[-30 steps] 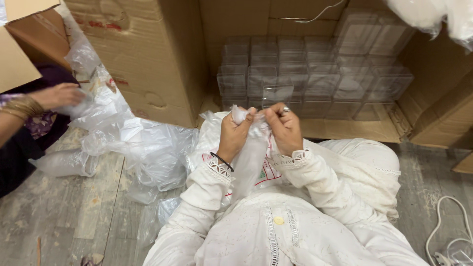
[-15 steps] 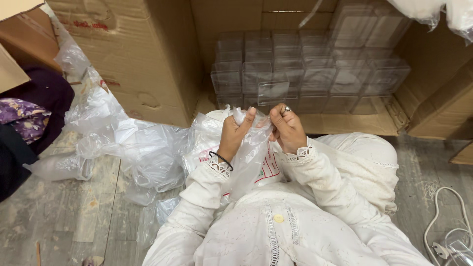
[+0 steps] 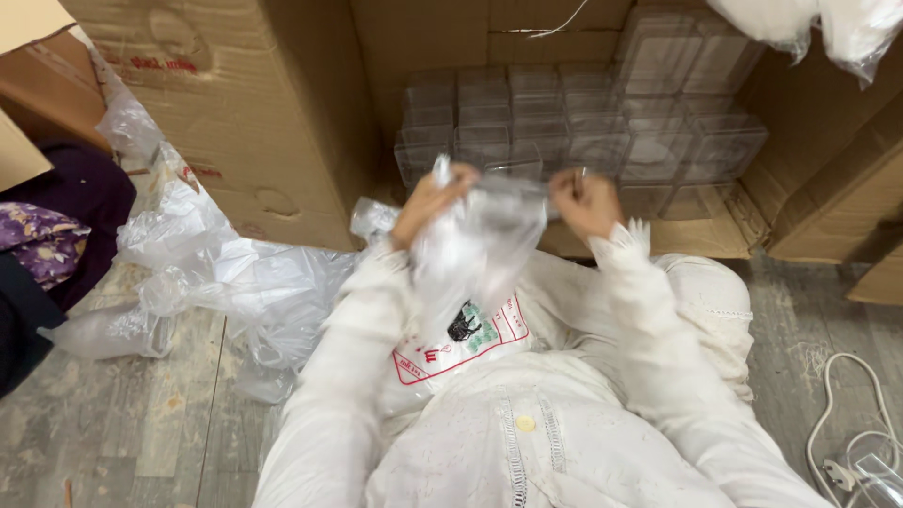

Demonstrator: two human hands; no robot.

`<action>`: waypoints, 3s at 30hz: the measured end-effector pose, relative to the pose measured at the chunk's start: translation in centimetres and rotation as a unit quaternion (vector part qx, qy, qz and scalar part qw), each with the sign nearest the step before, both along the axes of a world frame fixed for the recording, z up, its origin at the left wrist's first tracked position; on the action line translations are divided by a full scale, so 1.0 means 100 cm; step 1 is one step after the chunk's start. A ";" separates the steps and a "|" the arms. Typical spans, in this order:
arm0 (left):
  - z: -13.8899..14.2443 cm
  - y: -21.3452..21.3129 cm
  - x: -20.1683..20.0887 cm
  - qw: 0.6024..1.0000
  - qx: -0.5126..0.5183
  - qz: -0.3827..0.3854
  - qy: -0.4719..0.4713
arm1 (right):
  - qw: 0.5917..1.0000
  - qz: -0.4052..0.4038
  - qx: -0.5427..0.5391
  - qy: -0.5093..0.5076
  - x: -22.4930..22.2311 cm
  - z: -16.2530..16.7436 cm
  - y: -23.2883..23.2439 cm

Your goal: The person sits on the floor and places small clear plastic containers into plastic bags one at a time, then puts the filled bags into a large cardboard box alongside stacks of already bagged containers. Another person nearby handles bags of containers on the floor.

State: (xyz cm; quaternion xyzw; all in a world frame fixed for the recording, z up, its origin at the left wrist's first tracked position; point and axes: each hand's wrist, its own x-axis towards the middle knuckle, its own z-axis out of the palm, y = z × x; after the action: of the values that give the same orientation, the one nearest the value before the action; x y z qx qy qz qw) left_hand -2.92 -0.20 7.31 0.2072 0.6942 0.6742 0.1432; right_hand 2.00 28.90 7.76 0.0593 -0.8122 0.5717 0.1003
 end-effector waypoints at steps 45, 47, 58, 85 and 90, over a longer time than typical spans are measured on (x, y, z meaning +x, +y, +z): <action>-0.034 -0.298 0.092 0.619 -0.668 0.381 -0.158 | 0.865 -0.157 0.462 -0.116 -0.270 0.130 0.140; -0.015 -0.305 0.100 0.596 -0.662 0.436 -0.127 | 0.867 -0.161 0.460 -0.106 -0.272 0.130 0.136; 0.060 -0.153 0.091 0.898 -0.301 0.318 -0.029 | 0.868 -0.192 0.458 0.010 -0.281 0.122 0.129; -0.033 0.031 -0.020 0.896 -0.411 0.165 0.020 | 0.886 0.202 0.416 0.046 -0.094 0.024 0.043; -0.037 0.030 -0.016 0.891 -0.418 0.168 0.060 | 0.804 0.200 0.542 0.141 -0.115 -0.012 0.015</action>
State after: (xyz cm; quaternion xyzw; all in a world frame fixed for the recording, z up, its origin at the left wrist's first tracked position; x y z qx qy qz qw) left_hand -4.53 2.80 3.58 0.0488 0.9437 0.3216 0.0595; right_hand -9.54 30.37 6.58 0.3450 -0.9368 0.0306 0.0488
